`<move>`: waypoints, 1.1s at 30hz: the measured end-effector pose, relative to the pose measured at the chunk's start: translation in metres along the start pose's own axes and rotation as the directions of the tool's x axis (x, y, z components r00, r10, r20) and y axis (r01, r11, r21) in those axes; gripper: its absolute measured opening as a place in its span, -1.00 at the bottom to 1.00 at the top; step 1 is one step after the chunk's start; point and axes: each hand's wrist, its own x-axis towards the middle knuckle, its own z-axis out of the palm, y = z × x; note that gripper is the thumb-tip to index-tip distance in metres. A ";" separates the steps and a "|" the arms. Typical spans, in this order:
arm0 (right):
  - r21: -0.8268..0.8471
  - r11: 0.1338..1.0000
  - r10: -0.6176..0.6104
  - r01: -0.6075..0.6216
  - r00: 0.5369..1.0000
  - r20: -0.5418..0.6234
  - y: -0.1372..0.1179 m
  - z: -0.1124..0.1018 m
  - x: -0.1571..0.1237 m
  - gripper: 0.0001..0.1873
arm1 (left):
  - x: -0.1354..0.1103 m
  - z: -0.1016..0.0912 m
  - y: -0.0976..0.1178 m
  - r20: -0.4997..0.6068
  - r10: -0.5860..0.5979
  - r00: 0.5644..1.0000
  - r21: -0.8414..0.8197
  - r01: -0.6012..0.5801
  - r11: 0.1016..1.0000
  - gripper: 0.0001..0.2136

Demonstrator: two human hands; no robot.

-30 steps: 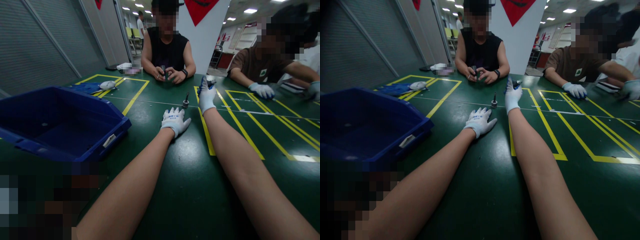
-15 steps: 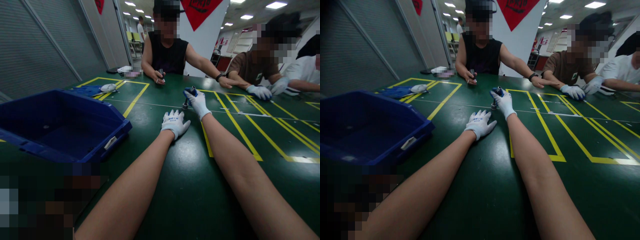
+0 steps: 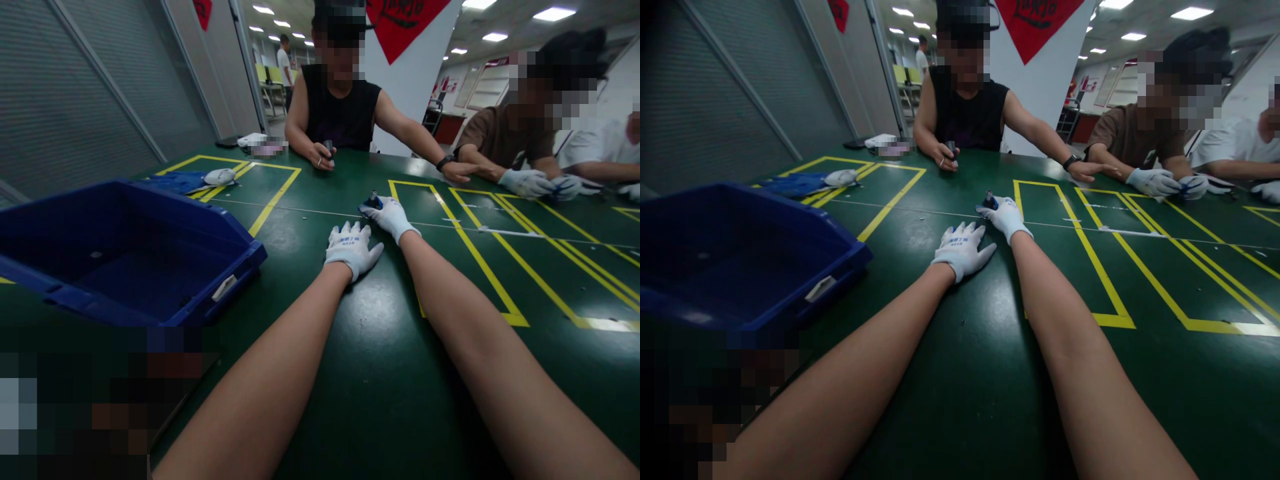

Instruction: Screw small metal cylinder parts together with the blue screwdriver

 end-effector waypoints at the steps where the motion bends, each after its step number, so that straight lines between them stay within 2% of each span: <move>1: -0.089 0.994 0.056 -0.062 0.996 -0.071 -0.002 0.004 0.001 -0.38 | 0.000 -0.001 0.000 -0.009 -0.008 1.000 -0.006 0.008 1.000 -0.34; 3: -0.212 0.958 0.149 -0.193 0.967 -0.204 -0.007 0.014 0.001 -0.15 | -0.002 -0.003 0.000 -0.055 -0.055 0.997 -0.027 0.054 0.998 -0.38; 5: -0.237 0.937 0.186 -0.256 0.942 -0.281 -0.010 0.019 -0.002 0.00 | -0.003 -0.006 -0.001 -0.107 -0.135 0.985 -0.049 0.131 0.990 -0.39; 7: -0.204 0.946 0.176 -0.250 0.930 -0.324 -0.011 0.019 -0.008 -0.07 | -0.005 -0.007 -0.002 -0.123 -0.190 0.974 -0.056 0.184 0.981 -0.39; 9: -0.151 0.960 0.161 -0.235 0.907 -0.390 -0.007 0.012 -0.017 -0.25 | -0.009 -0.008 -0.004 -0.118 -0.179 0.977 -0.051 0.174 0.983 -0.39; 12: -0.062 0.964 0.192 -0.259 0.835 -0.515 0.004 -0.004 -0.034 -0.45 | -0.018 -0.009 -0.006 -0.120 -0.127 0.985 -0.048 0.122 0.991 -0.45; 15: 0.002 0.954 0.243 -0.301 0.764 -0.598 0.023 -0.024 -0.059 -0.47 | -0.031 -0.012 -0.005 -0.138 -0.094 0.986 -0.078 0.084 0.993 -0.52; 17: 0.007 0.952 0.242 -0.306 0.742 -0.625 0.036 -0.041 -0.082 -0.44 | -0.043 -0.017 -0.003 -0.162 -0.070 0.984 -0.123 0.050 0.991 -0.53; 19: -0.015 0.957 0.217 -0.290 0.750 -0.625 0.046 -0.060 -0.113 -0.43 | -0.060 -0.025 0.000 -0.166 -0.065 0.984 -0.172 0.036 0.984 -0.52; 22: -0.066 0.965 0.167 -0.253 0.789 -0.592 0.049 -0.087 -0.171 -0.36 | -0.093 -0.040 0.005 -0.125 -0.075 0.989 -0.224 0.046 0.974 -0.49; 24: -0.075 0.986 0.084 -0.147 0.835 -0.543 0.041 -0.099 -0.214 -0.30 | -0.118 -0.050 0.011 -0.124 -0.040 0.991 -0.239 0.009 0.971 -0.43; 26: 0.039 0.999 0.008 0.013 0.876 -0.482 0.024 -0.102 -0.253 -0.28 | -0.142 -0.058 0.022 -0.171 0.094 0.981 -0.231 -0.133 0.964 -0.33; 27: 0.158 0.984 0.000 0.083 0.887 -0.461 0.015 -0.100 -0.269 -0.28 | -0.152 -0.061 0.030 -0.208 0.198 0.958 -0.211 -0.241 0.947 -0.26; 28: 0.299 0.945 0.014 0.134 0.896 -0.445 0.005 -0.097 -0.283 -0.29 | -0.161 -0.062 0.039 -0.249 0.314 0.916 -0.180 -0.363 0.914 -0.18; 30: 0.534 0.825 0.042 0.185 0.922 -0.385 -0.013 -0.087 -0.302 -0.35 | -0.175 -0.061 0.060 -0.324 0.522 0.789 -0.091 -0.576 0.813 -0.06; 31: 0.599 0.779 0.031 0.189 0.941 -0.337 -0.019 -0.083 -0.309 -0.40 | -0.179 -0.058 0.071 -0.344 0.600 0.722 -0.051 -0.652 0.756 -0.05; 33: 0.636 0.752 -0.022 0.172 0.971 -0.237 -0.028 -0.076 -0.317 -0.49 | -0.183 -0.051 0.088 -0.309 0.742 0.596 0.023 -0.775 0.632 -0.16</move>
